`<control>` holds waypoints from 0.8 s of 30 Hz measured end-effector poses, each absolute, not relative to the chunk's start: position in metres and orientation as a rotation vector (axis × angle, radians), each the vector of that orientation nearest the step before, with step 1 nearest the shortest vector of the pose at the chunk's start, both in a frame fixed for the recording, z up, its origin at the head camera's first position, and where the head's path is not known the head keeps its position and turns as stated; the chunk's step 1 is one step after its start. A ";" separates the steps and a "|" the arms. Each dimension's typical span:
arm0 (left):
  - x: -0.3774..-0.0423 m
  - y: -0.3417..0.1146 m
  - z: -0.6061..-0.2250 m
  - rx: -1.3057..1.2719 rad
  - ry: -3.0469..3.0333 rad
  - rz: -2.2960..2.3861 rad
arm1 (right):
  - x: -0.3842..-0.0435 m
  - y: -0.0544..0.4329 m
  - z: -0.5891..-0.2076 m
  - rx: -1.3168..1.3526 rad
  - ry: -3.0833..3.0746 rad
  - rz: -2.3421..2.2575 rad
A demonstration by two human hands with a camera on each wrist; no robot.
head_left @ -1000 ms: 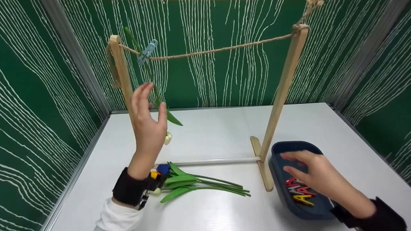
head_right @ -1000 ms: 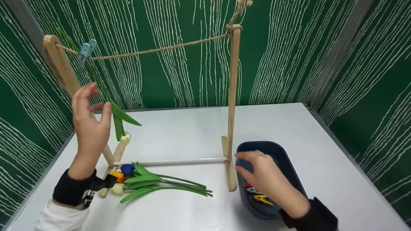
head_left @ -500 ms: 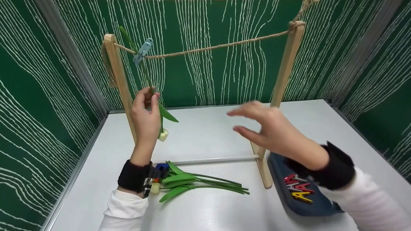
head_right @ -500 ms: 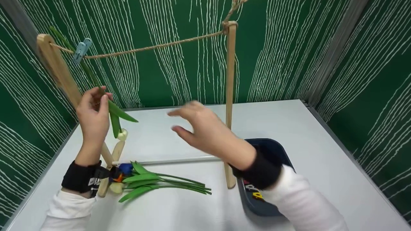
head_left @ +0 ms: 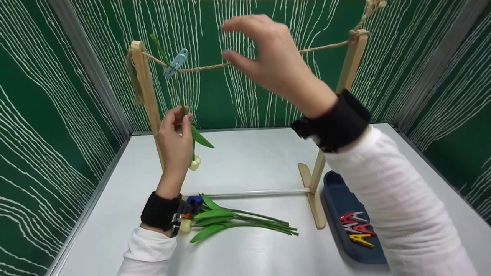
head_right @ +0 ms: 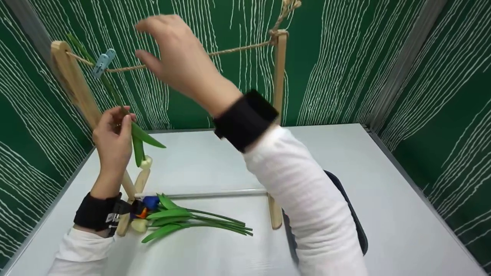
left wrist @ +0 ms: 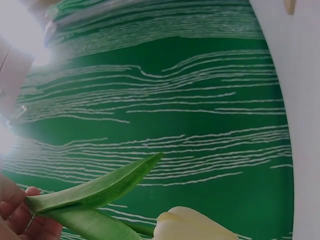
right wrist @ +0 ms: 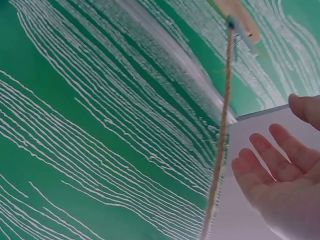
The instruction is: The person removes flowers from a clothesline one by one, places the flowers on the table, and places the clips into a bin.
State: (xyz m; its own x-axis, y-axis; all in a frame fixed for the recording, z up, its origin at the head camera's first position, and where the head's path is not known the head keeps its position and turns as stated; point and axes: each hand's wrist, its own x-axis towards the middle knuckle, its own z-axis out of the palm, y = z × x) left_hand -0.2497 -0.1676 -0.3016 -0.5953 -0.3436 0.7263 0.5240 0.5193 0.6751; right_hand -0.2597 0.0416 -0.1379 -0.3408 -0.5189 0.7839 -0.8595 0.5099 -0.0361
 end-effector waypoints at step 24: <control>-0.248 -0.165 -0.303 -0.182 -1.877 -1.147 | -0.261 -0.027 -0.128 1.014 -2.392 0.960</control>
